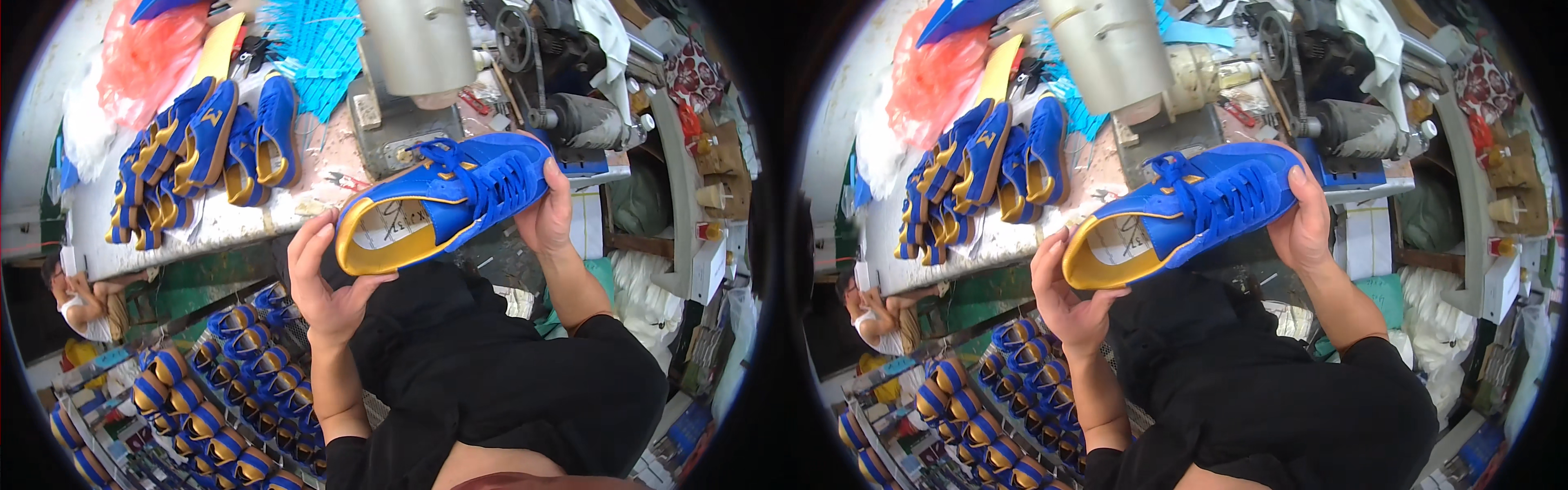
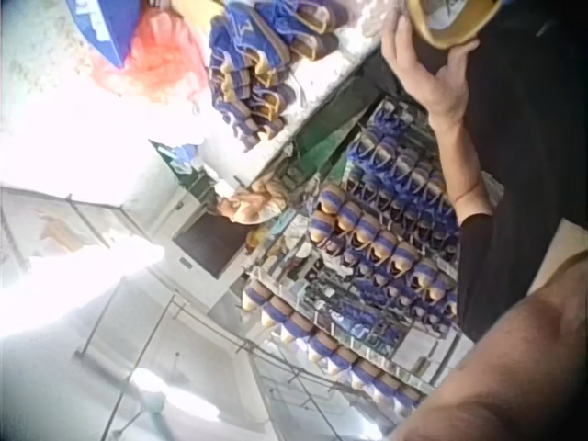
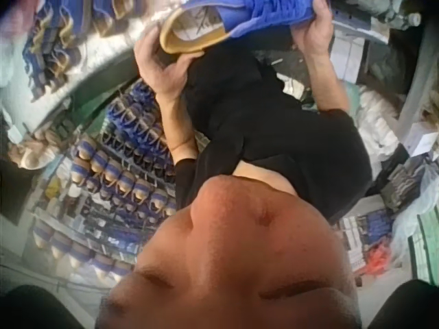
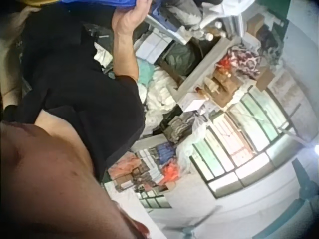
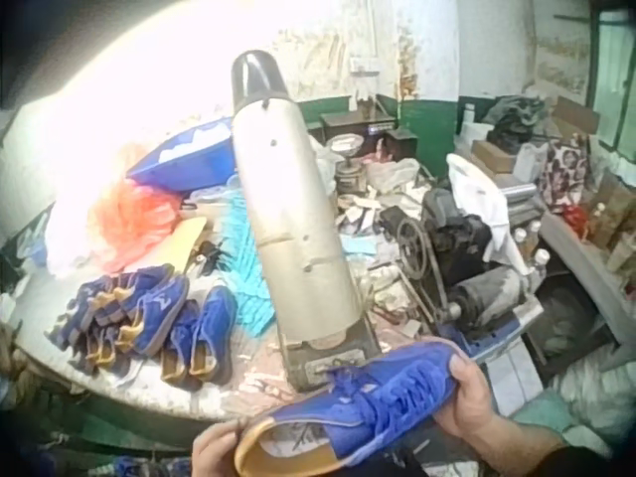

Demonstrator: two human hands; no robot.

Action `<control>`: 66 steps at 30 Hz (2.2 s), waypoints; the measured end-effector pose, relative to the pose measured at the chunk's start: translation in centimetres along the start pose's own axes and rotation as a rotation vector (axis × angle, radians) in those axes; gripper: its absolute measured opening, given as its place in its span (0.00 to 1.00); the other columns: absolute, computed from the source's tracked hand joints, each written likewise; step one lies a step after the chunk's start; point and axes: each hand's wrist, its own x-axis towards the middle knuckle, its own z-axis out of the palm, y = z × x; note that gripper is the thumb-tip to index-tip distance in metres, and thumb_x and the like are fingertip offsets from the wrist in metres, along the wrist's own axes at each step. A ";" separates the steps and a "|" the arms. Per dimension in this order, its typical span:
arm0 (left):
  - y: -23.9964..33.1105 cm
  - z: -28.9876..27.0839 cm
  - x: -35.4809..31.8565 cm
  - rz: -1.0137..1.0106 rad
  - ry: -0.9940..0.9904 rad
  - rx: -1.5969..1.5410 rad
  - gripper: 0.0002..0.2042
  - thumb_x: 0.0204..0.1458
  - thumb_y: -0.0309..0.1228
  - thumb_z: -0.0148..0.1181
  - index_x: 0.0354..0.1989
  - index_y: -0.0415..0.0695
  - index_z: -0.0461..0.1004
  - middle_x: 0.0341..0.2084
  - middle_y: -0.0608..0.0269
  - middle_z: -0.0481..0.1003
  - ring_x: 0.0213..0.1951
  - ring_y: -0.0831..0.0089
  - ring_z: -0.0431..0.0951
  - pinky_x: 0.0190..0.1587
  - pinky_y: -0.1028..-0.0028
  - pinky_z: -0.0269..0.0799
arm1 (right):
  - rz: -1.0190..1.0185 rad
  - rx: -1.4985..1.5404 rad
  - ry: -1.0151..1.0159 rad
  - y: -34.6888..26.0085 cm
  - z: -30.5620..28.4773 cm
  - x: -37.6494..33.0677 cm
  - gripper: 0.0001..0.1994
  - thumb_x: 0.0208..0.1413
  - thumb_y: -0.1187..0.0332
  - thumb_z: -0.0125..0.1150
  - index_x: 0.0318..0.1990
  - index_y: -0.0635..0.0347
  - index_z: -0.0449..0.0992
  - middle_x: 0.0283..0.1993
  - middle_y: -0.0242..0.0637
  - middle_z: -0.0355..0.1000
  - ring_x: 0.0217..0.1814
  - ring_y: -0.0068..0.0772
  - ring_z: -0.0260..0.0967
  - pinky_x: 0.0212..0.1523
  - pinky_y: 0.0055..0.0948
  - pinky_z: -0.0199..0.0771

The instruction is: The person repeatedly picks up blue and gold sneakers from a nearby rack, holds them up to inspect the soles, uppers, and interiors, and then places them back. The person handles the shoes one at a time in a repetitive cycle.

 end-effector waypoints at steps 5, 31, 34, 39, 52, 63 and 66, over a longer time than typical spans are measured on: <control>-0.2 1.3 2.3 0.043 -0.010 -0.038 0.40 0.33 0.39 0.79 0.57 0.38 0.66 0.52 0.46 0.72 0.54 0.54 0.74 0.58 0.62 0.70 | -0.067 0.038 0.017 -1.4 0.0 1.3 0.26 0.65 0.55 0.47 0.62 0.66 0.63 0.59 0.44 0.69 0.61 0.35 0.68 0.63 0.37 0.66; -3.8 -0.3 -4.0 -0.547 0.168 -0.465 0.45 0.46 0.58 0.67 0.61 0.34 0.56 0.54 0.54 0.68 0.57 0.66 0.71 0.61 0.67 0.66 | 0.182 -0.058 -0.265 0.4 1.6 0.2 0.27 0.69 0.56 0.41 0.69 0.63 0.52 0.62 0.45 0.65 0.60 0.40 0.70 0.54 0.42 0.75; -3.5 -0.9 -4.7 -0.559 0.207 -0.457 0.45 0.47 0.58 0.66 0.61 0.34 0.56 0.53 0.54 0.69 0.56 0.67 0.72 0.60 0.68 0.67 | 0.202 -0.053 -0.286 1.0 2.2 0.4 0.26 0.69 0.55 0.41 0.67 0.63 0.56 0.59 0.44 0.68 0.57 0.39 0.72 0.51 0.40 0.77; -2.6 -1.2 -4.3 -0.566 0.249 -0.435 0.46 0.46 0.60 0.66 0.60 0.34 0.56 0.51 0.55 0.69 0.53 0.69 0.73 0.58 0.69 0.69 | 0.190 -0.105 -0.202 1.6 3.0 0.5 0.25 0.68 0.53 0.43 0.64 0.62 0.60 0.53 0.38 0.71 0.51 0.30 0.71 0.47 0.33 0.73; -1.3 0.6 -0.2 -0.450 0.211 -0.362 0.45 0.48 0.67 0.56 0.57 0.34 0.57 0.47 0.57 0.69 0.50 0.71 0.73 0.55 0.70 0.69 | -0.149 -0.340 -0.132 -0.6 1.8 2.1 0.30 0.67 0.46 0.46 0.63 0.65 0.61 0.50 0.36 0.71 0.51 0.24 0.70 0.47 0.28 0.71; -0.4 1.5 3.5 -0.453 0.210 -0.468 0.33 0.63 0.59 0.40 0.59 0.38 0.60 0.45 0.60 0.71 0.48 0.73 0.74 0.52 0.71 0.70 | -0.210 -0.387 -0.096 -2.3 1.7 4.0 0.29 0.67 0.45 0.44 0.55 0.69 0.65 0.38 0.41 0.74 0.30 0.28 0.74 0.30 0.25 0.75; -1.1 1.1 3.5 -0.528 0.143 -0.538 0.32 0.64 0.58 0.39 0.59 0.39 0.61 0.48 0.59 0.72 0.49 0.71 0.75 0.55 0.68 0.68 | -0.214 -0.415 -0.082 -2.6 1.6 4.1 0.28 0.67 0.45 0.45 0.50 0.67 0.68 0.34 0.39 0.73 0.26 0.26 0.72 0.27 0.23 0.72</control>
